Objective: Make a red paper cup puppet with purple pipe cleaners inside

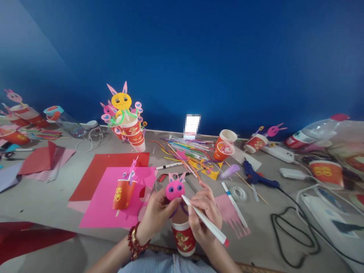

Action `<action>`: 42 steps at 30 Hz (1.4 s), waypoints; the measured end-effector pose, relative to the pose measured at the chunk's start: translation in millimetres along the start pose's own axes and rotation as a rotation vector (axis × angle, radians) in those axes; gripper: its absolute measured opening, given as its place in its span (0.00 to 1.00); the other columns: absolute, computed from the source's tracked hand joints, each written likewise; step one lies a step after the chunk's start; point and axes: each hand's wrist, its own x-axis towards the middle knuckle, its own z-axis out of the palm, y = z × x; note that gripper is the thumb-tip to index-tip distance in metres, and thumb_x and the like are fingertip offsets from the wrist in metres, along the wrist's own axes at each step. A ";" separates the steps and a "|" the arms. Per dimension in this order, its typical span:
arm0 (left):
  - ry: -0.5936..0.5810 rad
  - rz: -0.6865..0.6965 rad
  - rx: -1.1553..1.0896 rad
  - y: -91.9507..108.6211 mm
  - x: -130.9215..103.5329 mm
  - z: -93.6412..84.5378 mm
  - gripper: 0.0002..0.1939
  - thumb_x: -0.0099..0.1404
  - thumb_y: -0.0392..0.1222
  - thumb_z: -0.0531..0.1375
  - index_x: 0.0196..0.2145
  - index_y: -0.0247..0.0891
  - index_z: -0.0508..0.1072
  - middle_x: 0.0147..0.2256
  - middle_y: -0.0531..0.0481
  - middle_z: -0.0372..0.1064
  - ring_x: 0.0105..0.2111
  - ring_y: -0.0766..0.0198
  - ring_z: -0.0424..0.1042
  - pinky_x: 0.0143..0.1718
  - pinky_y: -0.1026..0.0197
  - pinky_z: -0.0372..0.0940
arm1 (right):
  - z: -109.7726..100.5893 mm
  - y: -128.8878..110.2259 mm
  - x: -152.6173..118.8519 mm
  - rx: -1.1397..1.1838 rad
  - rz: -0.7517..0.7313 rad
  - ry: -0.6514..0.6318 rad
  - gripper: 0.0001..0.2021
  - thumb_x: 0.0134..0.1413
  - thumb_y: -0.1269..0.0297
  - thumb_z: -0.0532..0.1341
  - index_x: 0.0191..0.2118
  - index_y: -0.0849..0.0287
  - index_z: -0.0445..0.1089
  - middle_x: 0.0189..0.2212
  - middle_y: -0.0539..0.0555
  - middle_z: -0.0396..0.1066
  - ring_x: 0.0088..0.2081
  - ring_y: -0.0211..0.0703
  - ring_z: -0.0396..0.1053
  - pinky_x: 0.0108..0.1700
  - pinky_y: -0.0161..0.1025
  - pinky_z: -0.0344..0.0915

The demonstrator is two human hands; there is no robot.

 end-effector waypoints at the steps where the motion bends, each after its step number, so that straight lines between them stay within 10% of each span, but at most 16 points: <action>1: 0.004 0.001 0.008 -0.7 -0.2 -0.1 0.14 0.65 0.49 0.63 0.34 0.33 0.76 0.27 0.48 0.75 0.25 0.66 0.70 0.26 0.68 0.65 | 0.3 -0.2 0.2 0.003 0.001 0.000 0.09 0.53 0.77 0.57 0.35 0.53 0.66 0.25 0.46 0.70 0.28 0.41 0.67 0.46 0.54 0.70; 42: 0.031 -0.003 0.092 -4.1 -3.2 -1.0 0.15 0.65 0.49 0.63 0.33 0.33 0.76 0.26 0.49 0.74 0.25 0.66 0.68 0.26 0.68 0.64 | 4.3 6.0 -5.6 0.019 0.017 0.032 0.09 0.54 0.77 0.57 0.34 0.54 0.65 0.25 0.46 0.68 0.28 0.41 0.66 0.43 0.51 0.69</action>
